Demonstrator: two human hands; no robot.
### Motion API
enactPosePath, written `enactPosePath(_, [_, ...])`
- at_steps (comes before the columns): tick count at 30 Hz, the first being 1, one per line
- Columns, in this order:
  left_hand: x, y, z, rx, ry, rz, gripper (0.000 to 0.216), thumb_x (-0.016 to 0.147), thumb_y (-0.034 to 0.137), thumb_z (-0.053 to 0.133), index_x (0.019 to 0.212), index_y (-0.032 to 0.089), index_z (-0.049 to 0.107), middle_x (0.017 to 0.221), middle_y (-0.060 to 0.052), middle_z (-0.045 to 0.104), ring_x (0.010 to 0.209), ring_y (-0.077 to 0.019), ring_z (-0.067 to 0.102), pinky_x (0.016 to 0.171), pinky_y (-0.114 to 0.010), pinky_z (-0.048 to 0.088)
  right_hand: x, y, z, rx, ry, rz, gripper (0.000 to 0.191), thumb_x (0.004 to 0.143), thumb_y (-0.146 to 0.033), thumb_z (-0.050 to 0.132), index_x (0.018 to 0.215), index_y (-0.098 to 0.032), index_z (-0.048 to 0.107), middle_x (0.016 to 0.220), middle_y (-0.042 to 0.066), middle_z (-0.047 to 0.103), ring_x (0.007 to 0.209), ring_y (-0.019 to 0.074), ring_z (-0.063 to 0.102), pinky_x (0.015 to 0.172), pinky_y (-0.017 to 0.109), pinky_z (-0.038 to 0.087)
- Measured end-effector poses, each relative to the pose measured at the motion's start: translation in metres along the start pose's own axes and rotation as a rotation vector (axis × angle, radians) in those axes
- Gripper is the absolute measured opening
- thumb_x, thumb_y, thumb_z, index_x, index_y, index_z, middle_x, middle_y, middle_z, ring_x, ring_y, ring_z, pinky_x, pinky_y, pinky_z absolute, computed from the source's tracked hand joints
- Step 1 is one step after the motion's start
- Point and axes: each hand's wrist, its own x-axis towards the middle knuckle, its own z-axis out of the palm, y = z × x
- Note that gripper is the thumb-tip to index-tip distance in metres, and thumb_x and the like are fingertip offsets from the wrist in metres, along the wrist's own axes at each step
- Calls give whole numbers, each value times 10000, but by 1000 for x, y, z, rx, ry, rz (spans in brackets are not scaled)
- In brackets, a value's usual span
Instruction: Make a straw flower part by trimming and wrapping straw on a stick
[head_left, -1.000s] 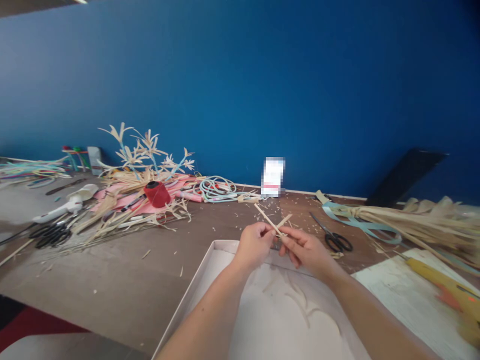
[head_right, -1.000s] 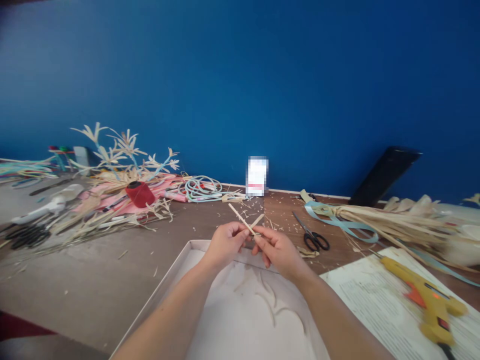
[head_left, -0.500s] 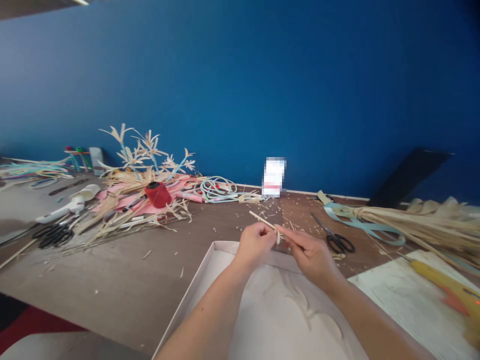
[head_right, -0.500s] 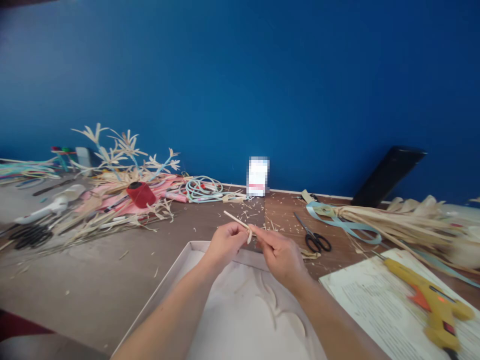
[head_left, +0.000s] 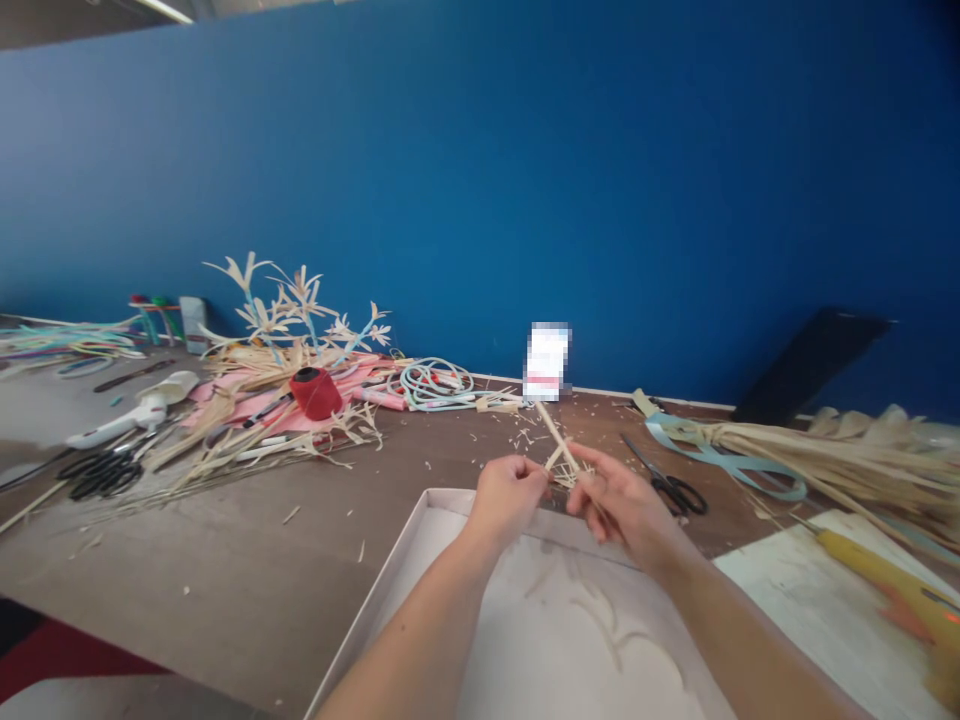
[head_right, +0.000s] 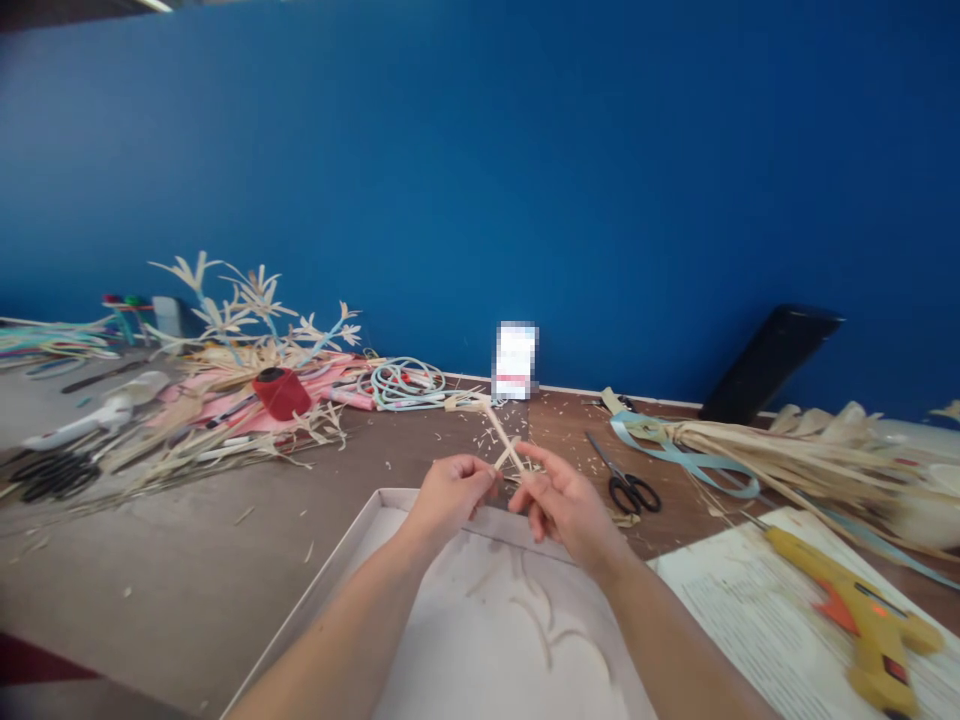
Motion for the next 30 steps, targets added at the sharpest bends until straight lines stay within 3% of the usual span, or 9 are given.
enactPosePath(2, [0,0,1,-17,-27,31,193,712,304,507,706,150,623,596,3,580,478,-70,422,457,-184,319,1,4,3,-44,-88,29,572,788,-422,545,1291,-196,392,678,14,622,374,69,460,349,179,229])
enactPosePath(5, [-2,1,2,-9,-59,96,191,727,309,505,711,153,614,599,9,575,495,-70,428,477,-182,327,3,9,4,-122,-73,5,501,789,-414,551,1231,-188,486,707,20,635,377,52,440,373,187,260])
enactPosePath(10, [-4,0,1,71,-17,201,192,739,289,480,706,159,616,615,8,572,548,-83,451,518,-187,333,2,6,6,-334,80,-77,397,776,-400,561,1116,-203,620,673,0,615,415,67,431,437,220,355])
enactPosePath(19, [-6,5,1,40,48,137,109,638,225,504,555,155,495,527,45,455,519,-70,384,475,-177,292,-1,13,10,-561,270,-464,307,836,-358,492,1079,-259,651,700,20,536,566,132,528,592,268,444])
enactPosePath(24, [-8,7,0,79,41,99,104,639,228,496,575,154,531,542,32,508,512,-74,405,471,-178,307,2,8,-1,-545,491,-386,353,805,-400,513,1064,-210,658,606,11,552,527,146,526,548,269,442])
enactPosePath(27, [-11,8,-3,148,-62,65,120,651,226,489,630,159,586,580,19,567,500,-77,433,450,-178,309,8,11,-10,-427,578,-251,457,772,-437,542,1127,-158,612,513,-10,551,467,142,505,481,264,419])
enactPosePath(30, [-16,9,-6,221,-326,64,160,659,244,510,703,161,640,631,-2,629,491,-87,479,440,-181,327,12,16,-14,-341,587,-228,498,754,-449,561,1143,-140,594,494,-15,559,468,134,506,470,251,410])
